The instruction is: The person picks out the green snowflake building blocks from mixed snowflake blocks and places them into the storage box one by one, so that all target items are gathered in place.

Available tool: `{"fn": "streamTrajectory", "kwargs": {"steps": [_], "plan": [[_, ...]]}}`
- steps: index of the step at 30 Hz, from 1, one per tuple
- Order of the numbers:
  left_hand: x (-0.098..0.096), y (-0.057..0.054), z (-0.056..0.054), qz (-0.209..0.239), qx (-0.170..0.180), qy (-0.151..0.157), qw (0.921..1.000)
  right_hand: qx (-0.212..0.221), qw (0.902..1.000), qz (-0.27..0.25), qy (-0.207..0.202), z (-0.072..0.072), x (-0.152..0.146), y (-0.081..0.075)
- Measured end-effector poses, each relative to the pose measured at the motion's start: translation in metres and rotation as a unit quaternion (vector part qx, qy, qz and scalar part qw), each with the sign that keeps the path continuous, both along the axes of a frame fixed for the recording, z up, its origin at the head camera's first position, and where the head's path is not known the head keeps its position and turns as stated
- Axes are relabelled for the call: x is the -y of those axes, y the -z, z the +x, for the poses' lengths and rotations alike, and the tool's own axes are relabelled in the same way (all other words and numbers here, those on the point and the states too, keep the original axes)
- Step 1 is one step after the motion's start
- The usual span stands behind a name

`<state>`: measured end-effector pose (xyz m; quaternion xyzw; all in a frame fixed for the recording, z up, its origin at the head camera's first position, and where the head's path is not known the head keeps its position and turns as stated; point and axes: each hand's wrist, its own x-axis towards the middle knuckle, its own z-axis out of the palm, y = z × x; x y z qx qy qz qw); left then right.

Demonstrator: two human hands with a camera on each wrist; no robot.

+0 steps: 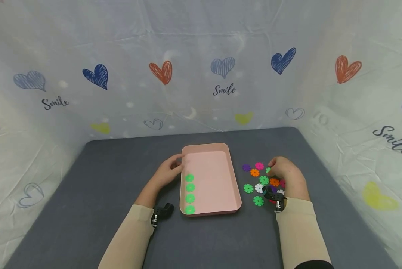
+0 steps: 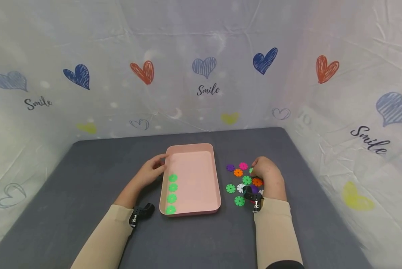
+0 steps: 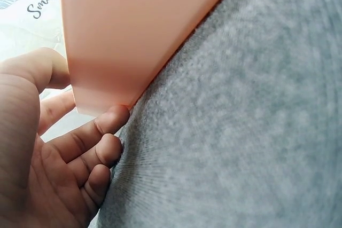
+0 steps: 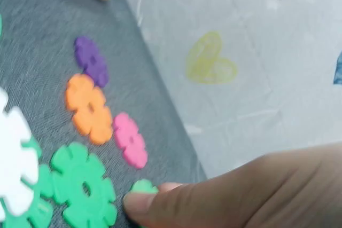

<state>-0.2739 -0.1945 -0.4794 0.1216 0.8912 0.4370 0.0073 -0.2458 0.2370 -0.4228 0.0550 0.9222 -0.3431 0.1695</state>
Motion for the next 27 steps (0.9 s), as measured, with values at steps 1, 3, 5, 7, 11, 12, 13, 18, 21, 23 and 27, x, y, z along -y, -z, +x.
{"fn": "streamTrajectory", "kwargs": {"steps": [1,3,5,7,11,12,13,18,21,23,27], "plan": [[0.000,0.000,0.000,-0.001,0.001,-0.001,1.0000,0.002,1.0000,0.003,0.005,-0.001,-0.001,0.001],[0.000,-0.001,-0.001,-0.001,0.001,0.000,1.0000,-0.007,0.9998,0.012,0.014,-0.003,-0.002,0.003],[0.000,-0.002,-0.001,-0.001,0.001,-0.001,1.0000,-0.019,0.9995,0.022,0.016,-0.005,-0.003,0.004],[-0.001,-0.002,-0.001,0.001,0.001,-0.002,1.0000,-0.030,0.9990,0.033,0.012,-0.006,-0.004,0.003],[-0.002,-0.001,-0.001,0.002,0.004,-0.004,1.0000,-0.036,0.9991,0.020,-0.014,-0.002,-0.003,-0.007],[-0.002,-0.001,0.000,0.002,0.004,-0.003,1.0000,-0.040,0.9990,0.009,-0.019,0.000,-0.002,-0.011],[-0.002,-0.001,0.000,0.003,0.005,-0.004,1.0000,-0.044,0.9988,-0.003,-0.023,0.003,0.000,-0.017],[-0.002,0.001,0.000,0.004,0.002,0.002,1.0000,-0.077,0.9949,-0.046,-0.048,0.013,0.016,-0.044],[-0.002,0.001,-0.001,0.005,-0.001,0.007,1.0000,-0.086,0.9901,-0.082,-0.074,0.011,0.036,-0.052],[-0.002,0.000,-0.001,0.004,-0.004,0.005,1.0000,-0.093,0.9861,-0.103,-0.092,0.008,0.056,-0.054],[-0.001,0.000,-0.001,0.007,-0.006,-0.001,1.0000,-0.103,0.9799,-0.120,-0.121,-0.002,0.102,-0.058]]}}
